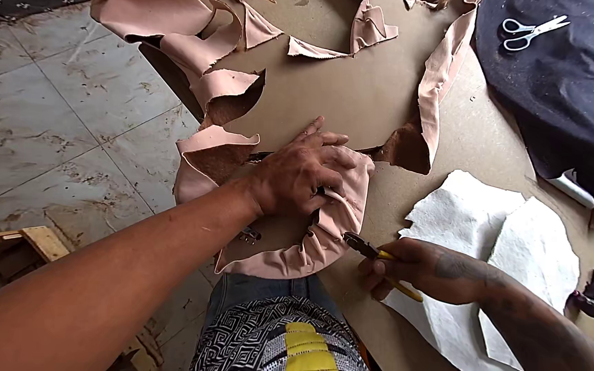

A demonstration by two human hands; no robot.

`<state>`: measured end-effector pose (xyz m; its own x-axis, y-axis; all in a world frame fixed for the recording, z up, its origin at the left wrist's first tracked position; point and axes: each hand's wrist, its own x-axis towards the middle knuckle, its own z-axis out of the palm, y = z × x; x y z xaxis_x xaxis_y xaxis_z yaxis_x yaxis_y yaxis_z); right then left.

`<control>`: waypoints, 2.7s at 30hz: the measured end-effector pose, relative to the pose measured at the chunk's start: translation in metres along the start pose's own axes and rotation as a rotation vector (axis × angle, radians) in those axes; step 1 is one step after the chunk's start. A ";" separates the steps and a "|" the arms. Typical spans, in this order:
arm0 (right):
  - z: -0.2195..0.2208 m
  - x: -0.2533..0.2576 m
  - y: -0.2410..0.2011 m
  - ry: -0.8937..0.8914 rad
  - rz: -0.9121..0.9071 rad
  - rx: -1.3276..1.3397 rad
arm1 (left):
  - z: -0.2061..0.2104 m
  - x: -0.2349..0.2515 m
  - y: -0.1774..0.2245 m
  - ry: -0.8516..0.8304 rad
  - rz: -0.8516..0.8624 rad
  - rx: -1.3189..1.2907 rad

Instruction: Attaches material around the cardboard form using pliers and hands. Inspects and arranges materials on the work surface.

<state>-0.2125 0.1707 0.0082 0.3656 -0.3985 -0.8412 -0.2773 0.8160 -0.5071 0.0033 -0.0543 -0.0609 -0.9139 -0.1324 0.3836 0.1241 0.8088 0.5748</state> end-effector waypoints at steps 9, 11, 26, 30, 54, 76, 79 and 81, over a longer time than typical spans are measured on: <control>-0.021 0.004 -0.009 -0.160 0.041 -0.008 | -0.001 0.001 -0.001 0.003 -0.001 -0.008; -0.022 0.002 -0.010 -0.155 0.051 -0.047 | -0.001 0.000 0.000 -0.005 -0.001 -0.010; 0.029 -0.021 -0.026 0.101 0.128 -0.699 | 0.000 -0.001 -0.001 -0.004 0.005 -0.017; -0.006 -0.013 -0.023 0.005 0.086 -0.254 | 0.000 -0.001 -0.001 0.001 0.010 -0.019; 0.084 0.003 0.019 0.475 -0.181 -0.461 | 0.000 0.002 -0.001 0.025 -0.004 -0.011; 0.056 0.024 -0.007 0.508 0.066 -0.662 | 0.011 0.039 0.032 0.032 -0.228 0.346; 0.077 0.028 0.011 0.816 -0.098 -0.946 | 0.012 0.040 0.034 0.036 -0.233 0.349; 0.096 0.025 0.026 0.854 -0.355 -1.085 | 0.012 0.041 0.033 0.038 -0.233 0.350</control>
<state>-0.1257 0.2222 -0.0078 0.0276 -0.9545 -0.2971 -0.9601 0.0574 -0.2739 -0.0348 -0.0266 -0.0345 -0.8862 -0.3508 0.3025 -0.2294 0.8997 0.3713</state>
